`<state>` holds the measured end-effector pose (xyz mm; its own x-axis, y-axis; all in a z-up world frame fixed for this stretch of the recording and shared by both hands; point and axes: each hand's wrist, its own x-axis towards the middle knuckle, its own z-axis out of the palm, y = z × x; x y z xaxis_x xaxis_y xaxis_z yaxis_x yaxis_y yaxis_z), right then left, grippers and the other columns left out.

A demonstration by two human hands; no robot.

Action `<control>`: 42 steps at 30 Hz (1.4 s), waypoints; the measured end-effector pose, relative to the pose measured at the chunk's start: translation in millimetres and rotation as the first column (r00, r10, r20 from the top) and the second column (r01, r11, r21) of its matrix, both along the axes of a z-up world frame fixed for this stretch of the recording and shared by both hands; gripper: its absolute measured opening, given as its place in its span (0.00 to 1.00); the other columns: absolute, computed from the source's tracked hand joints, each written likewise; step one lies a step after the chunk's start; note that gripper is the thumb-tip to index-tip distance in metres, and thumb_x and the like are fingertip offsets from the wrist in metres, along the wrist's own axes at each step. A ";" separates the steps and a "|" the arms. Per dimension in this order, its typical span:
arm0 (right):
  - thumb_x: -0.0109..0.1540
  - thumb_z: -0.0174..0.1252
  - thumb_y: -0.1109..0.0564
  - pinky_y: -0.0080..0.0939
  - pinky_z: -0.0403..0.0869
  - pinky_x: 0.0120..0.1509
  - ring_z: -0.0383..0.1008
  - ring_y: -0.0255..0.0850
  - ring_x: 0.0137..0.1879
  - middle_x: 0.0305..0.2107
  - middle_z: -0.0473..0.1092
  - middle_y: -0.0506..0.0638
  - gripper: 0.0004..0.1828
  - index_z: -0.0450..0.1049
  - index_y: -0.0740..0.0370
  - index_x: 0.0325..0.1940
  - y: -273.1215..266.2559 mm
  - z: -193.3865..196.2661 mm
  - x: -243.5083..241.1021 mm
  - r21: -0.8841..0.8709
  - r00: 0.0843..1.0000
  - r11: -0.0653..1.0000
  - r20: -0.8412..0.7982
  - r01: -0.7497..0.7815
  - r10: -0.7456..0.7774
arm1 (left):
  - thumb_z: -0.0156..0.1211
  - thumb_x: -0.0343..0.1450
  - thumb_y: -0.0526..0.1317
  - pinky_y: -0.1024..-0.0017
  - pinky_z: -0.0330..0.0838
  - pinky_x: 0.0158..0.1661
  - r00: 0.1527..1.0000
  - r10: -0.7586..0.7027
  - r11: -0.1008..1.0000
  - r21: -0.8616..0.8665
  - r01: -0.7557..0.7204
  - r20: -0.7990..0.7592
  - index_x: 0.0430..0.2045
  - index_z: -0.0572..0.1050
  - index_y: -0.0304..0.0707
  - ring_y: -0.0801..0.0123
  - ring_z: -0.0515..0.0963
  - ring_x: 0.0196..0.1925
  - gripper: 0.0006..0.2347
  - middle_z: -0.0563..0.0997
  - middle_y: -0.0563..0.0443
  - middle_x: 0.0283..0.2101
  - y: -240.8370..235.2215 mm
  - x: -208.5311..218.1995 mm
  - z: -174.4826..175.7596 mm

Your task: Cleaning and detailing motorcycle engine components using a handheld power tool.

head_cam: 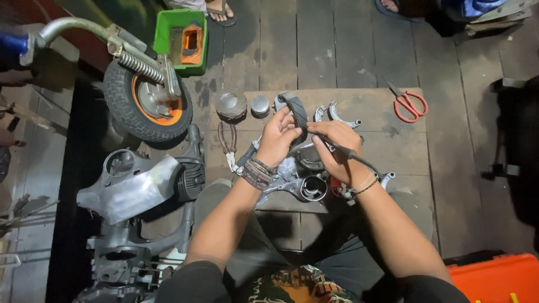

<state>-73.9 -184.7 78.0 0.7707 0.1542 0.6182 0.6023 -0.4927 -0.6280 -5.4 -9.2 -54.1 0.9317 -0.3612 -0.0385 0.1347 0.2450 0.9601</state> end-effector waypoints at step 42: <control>0.65 0.59 0.64 0.52 0.75 0.49 0.77 0.59 0.44 0.37 0.78 0.59 0.07 0.79 0.62 0.47 2.5 -3.2 -0.4 -0.039 1.000 0.999 -0.024 0.017 -0.017 | 0.57 0.68 0.26 0.71 0.76 0.50 0.998 0.027 0.999 -0.020 -0.028 -0.055 0.67 0.57 0.25 0.70 0.81 0.46 0.29 0.79 0.41 0.45 -8.7 -6.2 3.9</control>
